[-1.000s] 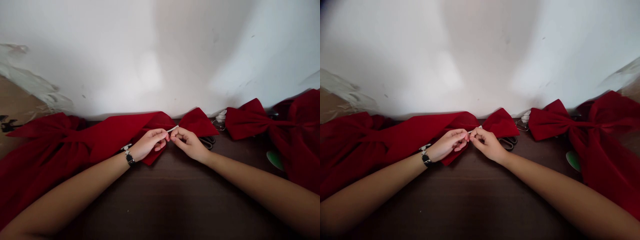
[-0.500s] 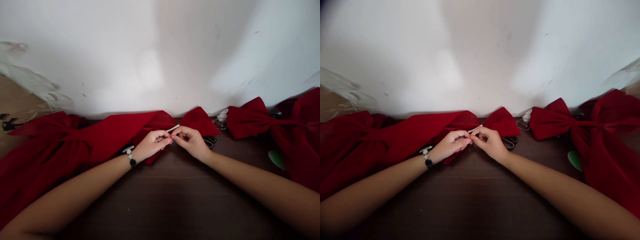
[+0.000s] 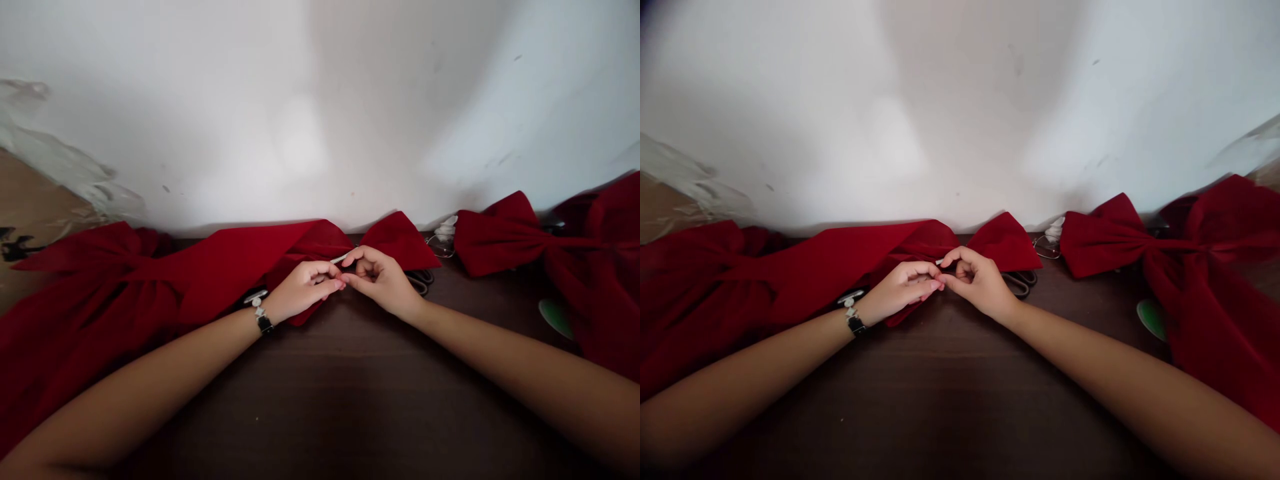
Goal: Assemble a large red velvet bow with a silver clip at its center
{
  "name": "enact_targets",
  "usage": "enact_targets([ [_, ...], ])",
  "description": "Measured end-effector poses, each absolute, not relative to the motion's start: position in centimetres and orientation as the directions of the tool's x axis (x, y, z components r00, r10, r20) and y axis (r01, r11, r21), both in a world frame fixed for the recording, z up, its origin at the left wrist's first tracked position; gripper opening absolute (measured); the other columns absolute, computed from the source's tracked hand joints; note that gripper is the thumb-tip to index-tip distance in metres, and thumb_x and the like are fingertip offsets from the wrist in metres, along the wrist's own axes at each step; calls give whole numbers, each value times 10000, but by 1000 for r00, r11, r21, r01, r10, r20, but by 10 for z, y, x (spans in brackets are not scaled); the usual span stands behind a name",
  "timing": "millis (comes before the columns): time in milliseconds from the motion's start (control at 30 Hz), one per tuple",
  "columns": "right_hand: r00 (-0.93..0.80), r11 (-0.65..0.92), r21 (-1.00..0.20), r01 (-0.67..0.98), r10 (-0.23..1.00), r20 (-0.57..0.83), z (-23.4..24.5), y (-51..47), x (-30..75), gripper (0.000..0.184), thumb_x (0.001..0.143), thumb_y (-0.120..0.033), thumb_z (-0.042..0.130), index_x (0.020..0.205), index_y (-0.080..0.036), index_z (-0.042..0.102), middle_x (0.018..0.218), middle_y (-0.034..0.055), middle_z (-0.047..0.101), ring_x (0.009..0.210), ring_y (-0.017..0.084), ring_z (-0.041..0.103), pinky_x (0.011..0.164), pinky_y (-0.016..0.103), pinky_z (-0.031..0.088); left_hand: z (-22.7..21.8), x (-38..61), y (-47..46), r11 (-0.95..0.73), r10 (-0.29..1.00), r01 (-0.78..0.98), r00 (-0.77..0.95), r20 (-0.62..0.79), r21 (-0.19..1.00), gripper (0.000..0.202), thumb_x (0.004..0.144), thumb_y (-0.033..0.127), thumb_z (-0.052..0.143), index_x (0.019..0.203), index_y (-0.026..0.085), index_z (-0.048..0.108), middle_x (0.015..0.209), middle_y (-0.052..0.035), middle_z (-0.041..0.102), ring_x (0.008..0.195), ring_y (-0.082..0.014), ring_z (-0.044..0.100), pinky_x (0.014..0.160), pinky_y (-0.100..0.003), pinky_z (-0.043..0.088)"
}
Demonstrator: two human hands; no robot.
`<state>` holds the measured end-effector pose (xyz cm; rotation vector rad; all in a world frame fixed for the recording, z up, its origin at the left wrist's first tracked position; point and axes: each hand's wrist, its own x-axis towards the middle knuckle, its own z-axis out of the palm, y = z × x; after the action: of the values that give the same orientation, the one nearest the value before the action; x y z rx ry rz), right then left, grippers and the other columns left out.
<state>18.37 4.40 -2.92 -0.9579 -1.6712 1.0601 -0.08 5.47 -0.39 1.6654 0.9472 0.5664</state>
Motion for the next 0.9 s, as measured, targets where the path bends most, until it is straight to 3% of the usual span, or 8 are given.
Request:
enact_targets([
  [133, -283, 297, -951, 89, 923, 262, -31, 45, 185, 217, 777, -310, 668, 863, -194, 506, 535, -105, 314, 472, 66, 272, 467, 216, 230, -5, -2, 56, -100, 810, 306, 577, -101, 947, 180, 811, 305, 572, 804, 129, 610, 584, 45, 487, 535, -57, 433, 534, -192, 336],
  [433, -263, 395, -890, 227, 905, 335, -29, 43, 184, 142, 788, -282, 656, 865, -165, 678, 515, -90, 282, 477, 67, 253, 478, 223, 239, -3, -1, 55, -107, 810, 307, 578, -96, 946, 197, 801, 318, 584, 788, 126, 622, 580, 43, 494, 533, -62, 436, 532, -191, 342],
  [567, -224, 393, -880, 268, 913, 340, -30, 41, 185, 161, 783, -308, 660, 844, -172, 722, 496, -58, 419, 478, 78, 310, 473, 225, 270, -2, -1, 55, -104, 817, 307, 568, -95, 946, 170, 796, 296, 589, 777, 131, 626, 568, 47, 498, 514, -59, 422, 517, -185, 340],
  [700, -237, 395, -872, 290, 912, 335, -30, 40, 184, 164, 800, -296, 637, 812, -163, 731, 615, 12, 624, 512, 91, 410, 497, 228, 325, -5, -1, 56, -110, 829, 297, 553, -77, 949, 162, 786, 289, 613, 775, 129, 640, 626, 30, 558, 557, -61, 466, 553, -181, 373],
  [900, -289, 484, -776, 405, 873, 394, -27, 37, 186, 164, 839, -266, 593, 822, -159, 716, 653, 14, 643, 517, 86, 438, 511, 210, 345, -10, -2, 58, -141, 832, 301, 552, -52, 943, 174, 791, 298, 620, 802, 128, 661, 713, 2, 620, 624, -73, 519, 608, -188, 412],
])
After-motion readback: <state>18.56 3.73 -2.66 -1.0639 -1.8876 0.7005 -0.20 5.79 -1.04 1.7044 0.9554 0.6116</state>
